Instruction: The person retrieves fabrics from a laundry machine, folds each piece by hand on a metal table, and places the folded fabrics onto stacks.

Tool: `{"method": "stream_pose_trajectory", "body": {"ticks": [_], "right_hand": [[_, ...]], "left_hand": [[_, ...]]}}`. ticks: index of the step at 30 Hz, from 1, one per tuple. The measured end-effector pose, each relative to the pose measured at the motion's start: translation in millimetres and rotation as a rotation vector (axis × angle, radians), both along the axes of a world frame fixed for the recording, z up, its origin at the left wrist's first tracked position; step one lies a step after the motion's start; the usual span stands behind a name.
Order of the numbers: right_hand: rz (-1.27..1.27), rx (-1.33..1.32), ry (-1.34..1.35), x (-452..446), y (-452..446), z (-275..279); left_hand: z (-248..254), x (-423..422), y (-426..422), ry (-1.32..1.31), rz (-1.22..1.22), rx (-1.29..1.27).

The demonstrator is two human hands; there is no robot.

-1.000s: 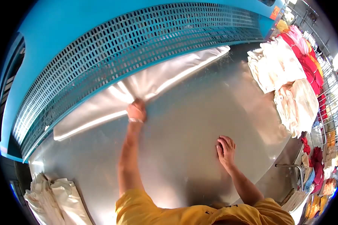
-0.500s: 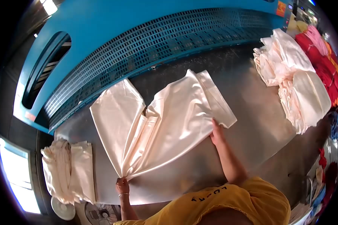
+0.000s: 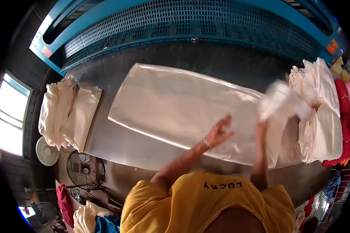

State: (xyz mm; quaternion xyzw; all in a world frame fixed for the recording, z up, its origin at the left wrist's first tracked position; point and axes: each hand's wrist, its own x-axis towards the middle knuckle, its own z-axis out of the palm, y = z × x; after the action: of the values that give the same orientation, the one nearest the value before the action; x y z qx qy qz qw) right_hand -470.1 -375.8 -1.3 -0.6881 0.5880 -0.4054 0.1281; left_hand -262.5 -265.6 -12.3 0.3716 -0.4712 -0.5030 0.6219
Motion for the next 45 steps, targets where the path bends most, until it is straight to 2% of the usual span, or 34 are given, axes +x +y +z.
{"method": "stream_pose_trajectory", "body": {"ticks": [2,4,5,7,8,9,10,11,12,13,16,18,19,20,22,23,24,25,26,27,28,29,30,32,34,36,37,38,39,40,42,43,44,45], "right_hand": [[0.721,-0.03,-0.044,109,63,59],[0.849,0.078,0.109,148,94,65],[0.729,0.009,0.156,153,97,53],[0.483,-0.137,0.234,162,95,14],[0.489,-0.13,0.291,162,101,7],[0.492,-0.117,0.351,155,111,2],[0.495,-0.104,0.413,145,118,-4],[0.518,-0.073,0.317,133,116,-14],[0.542,-0.039,0.218,117,114,-26],[0.336,-0.104,0.202,98,116,-32],[-0.102,-0.156,0.115,34,123,-45],[-0.2,0.279,0.088,16,133,-43],[-0.248,0.497,0.07,10,136,-42],[-0.169,0.564,-0.143,10,131,-46],[-0.005,0.687,-0.572,25,107,-54],[-0.126,0.513,-0.674,63,100,-40],[0.041,0.574,-1.03,91,87,-19],[0.242,0.624,-1.246,123,77,3],[0.318,0.617,-1.295,164,79,50],[0.43,0.505,-1.208,196,76,67],[0.505,0.544,-1.228,227,80,82],[0.676,0.728,-1.123,244,89,102],[0.91,0.973,-1.058,251,91,106],[1.102,0.915,-0.708,257,85,111],[0.861,0.566,-0.592,248,55,51],[0.512,0.535,-0.642,220,15,16],[0.335,0.617,-0.46,207,-4,-4],[0.315,0.657,-0.531,207,-11,-11],[0.287,0.692,-0.477,224,-1,-5],[0.468,0.822,-0.442,245,6,1],[0.588,0.671,-0.361,295,8,-24],[0.567,0.695,-0.537,320,10,-23],[0.611,0.817,-0.536,341,4,-16],[0.643,0.815,-0.611,371,11,1]], "left_hand": [[14,44,-47,0.133,0.309,0.088],[34,121,-35,0.028,0.737,0.179],[31,166,-18,0.09,0.856,0.29],[18,253,40,0.02,1.007,0.186],[0,300,65,-0.149,1.093,0.322],[-34,357,90,-0.108,1.115,0.138],[-66,412,119,-0.555,1.415,0.209],[-97,466,147,-0.966,1.771,0.399],[-97,481,163,-1.204,1.743,0.563],[-89,487,174,-1.447,1.689,0.727],[-41,477,162,-0.367,0.981,0.641],[-34,439,128,-0.152,0.915,0.33],[-63,425,102,0.331,0.756,0.085],[-57,386,87,0.211,0.515,0.007],[12,278,81,-1.107,0.459,-0.137],[33,233,87,-1.122,0.251,0.041],[10,198,92,-1.205,0.169,-0.112],[6,159,106,-1.067,0.202,-0.043],[2,126,120,-0.931,0.229,0.029],[-7,105,129,-1.07,0.257,0.082],[0,99,128,-0.904,0.196,0.327],[7,94,128,-0.74,0.172,0.57],[7,90,124,-0.499,0.465,0.527],[-42,120,138,-0.306,0.676,0.512],[-37,143,172,-0.122,0.808,0.559],[-3,154,202,-0.137,1.032,0.455],[-3,164,217,-0.485,1.251,0.575],[-5,177,231,-0.849,1.43,0.711],[1,196,230,-0.381,1.28,0.748],[8,200,225,0.168,1.142,0.604],[-40,220,208,0.106,1.138,0.515],[-35,234,203,0.207,1.085,0.582],[-21,254,199,0.303,1.022,0.643],[-6,276,199,0.317,0.998,0.562]]}}
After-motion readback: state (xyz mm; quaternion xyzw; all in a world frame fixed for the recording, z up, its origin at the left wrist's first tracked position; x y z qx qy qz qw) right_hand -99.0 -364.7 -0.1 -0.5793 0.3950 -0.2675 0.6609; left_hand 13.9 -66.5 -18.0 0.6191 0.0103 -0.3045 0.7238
